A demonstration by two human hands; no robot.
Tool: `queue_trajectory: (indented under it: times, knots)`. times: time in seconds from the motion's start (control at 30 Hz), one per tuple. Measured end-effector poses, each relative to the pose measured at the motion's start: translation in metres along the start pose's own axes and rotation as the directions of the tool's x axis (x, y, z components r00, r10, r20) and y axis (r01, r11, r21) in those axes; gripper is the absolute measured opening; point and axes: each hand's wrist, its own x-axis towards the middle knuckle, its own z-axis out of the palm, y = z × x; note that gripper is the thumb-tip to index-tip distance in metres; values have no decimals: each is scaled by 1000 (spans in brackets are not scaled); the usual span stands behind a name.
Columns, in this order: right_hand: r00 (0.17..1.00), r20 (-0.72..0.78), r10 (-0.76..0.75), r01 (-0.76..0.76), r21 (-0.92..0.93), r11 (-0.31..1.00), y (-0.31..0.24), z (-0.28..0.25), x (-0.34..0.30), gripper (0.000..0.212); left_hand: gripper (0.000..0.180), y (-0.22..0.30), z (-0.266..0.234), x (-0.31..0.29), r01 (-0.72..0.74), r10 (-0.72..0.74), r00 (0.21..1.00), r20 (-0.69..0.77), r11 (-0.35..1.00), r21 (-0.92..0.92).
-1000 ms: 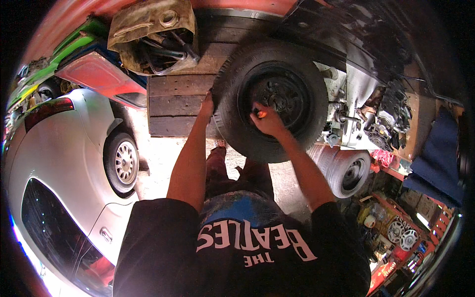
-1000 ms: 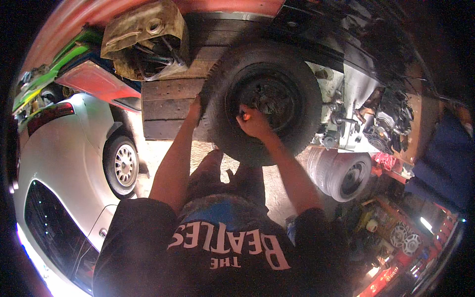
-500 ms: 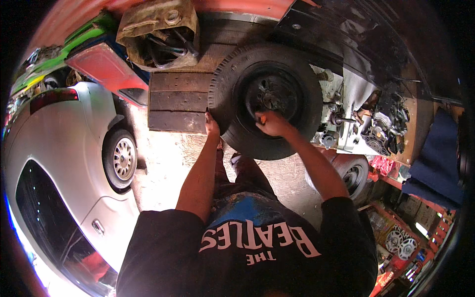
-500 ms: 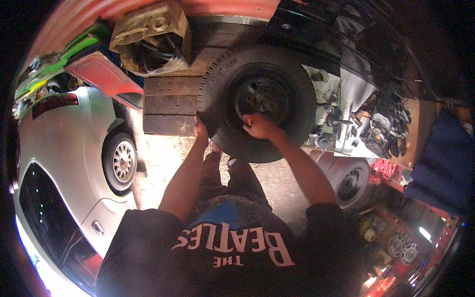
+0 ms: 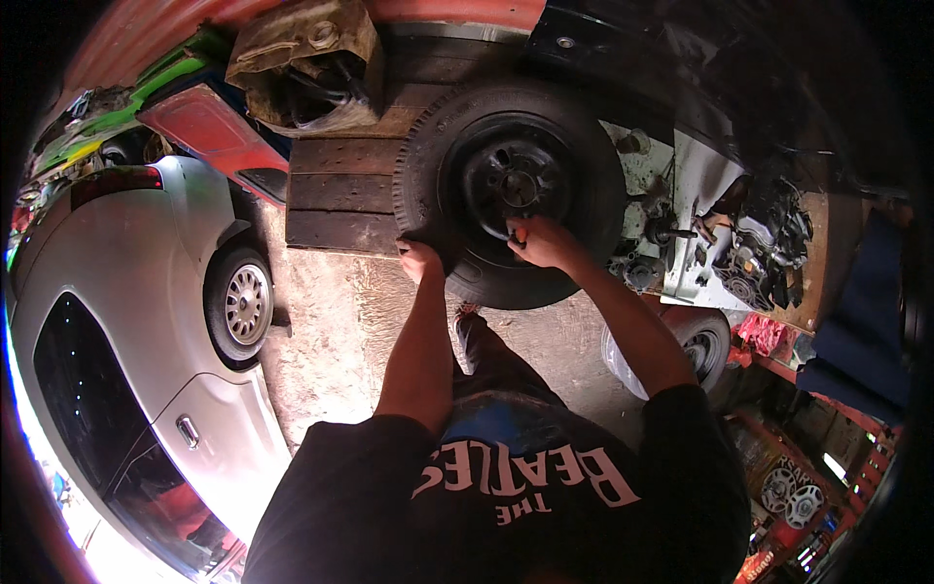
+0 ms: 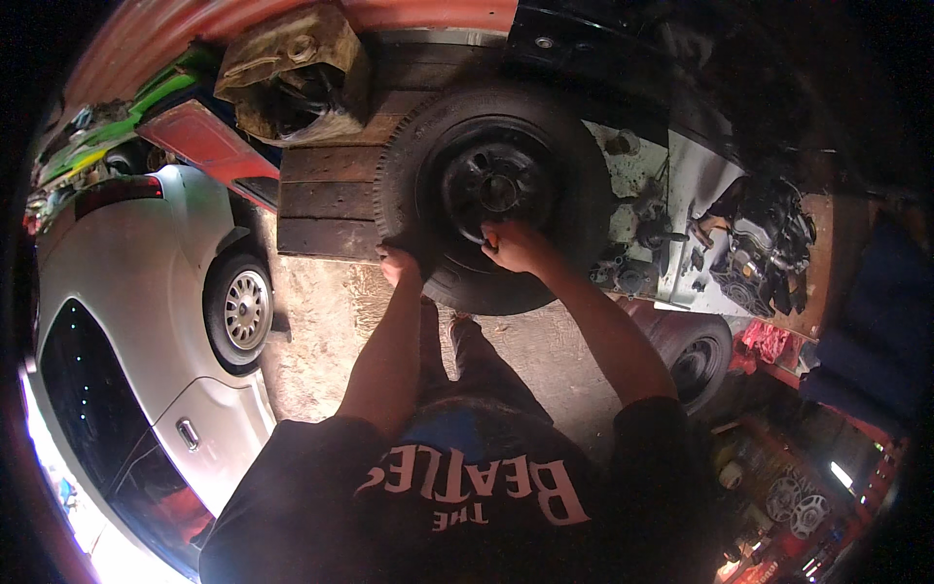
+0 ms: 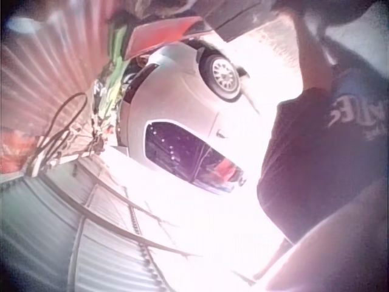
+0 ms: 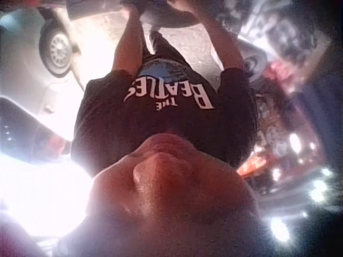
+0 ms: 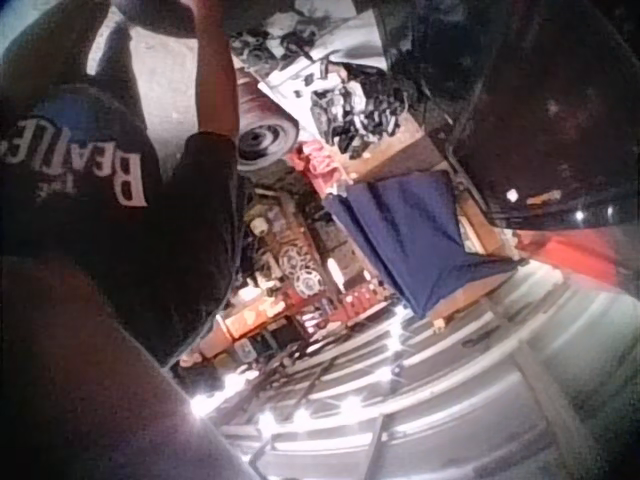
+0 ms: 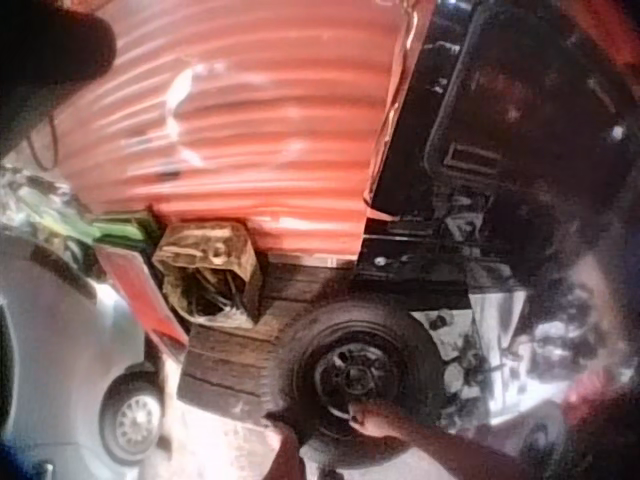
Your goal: The person retrieves a tire from a cluttered garage and uses a wire brush to scrub the rim and sidewall. The person repeatedly rotates the tire and scrubs different sections of the wheel surface.
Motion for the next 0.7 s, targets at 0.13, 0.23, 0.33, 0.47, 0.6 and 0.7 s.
queue_trajectory:
  times: [0.13, 0.23, 0.33, 0.47, 0.6, 0.7]
  knots:
    - [995, -48, 86, -84, 41, 996, -31, 11, 29, 29, 70, 10, -2, -12, 5, -7, 996, -91, 1000, -22]
    - [976, -219, 12, 28, 179, 983, -20, 59, 20, 42, 76, 26, -7, -26, 187, -200, 975, -93, 973, -134]
    - [981, -193, 35, 1, 181, 984, 16, 57, -34, 43, 78, 34, -12, -36, 224, -238, 962, -131, 968, -114]
    - [976, 53, 210, -208, -52, 977, 72, -40, -62, 40, 77, 11, -3, -15, 164, -169, 967, -189, 986, -39]
    - [772, -493, 401, -438, 44, 898, 115, -92, -67, 39, 76, 26, -7, -21, 232, -239, 953, -185, 971, -57]
    - [531, -750, 395, -620, -25, 784, 108, -26, -64, 41, 77, 31, -7, -30, 231, -237, 947, -217, 971, -52]
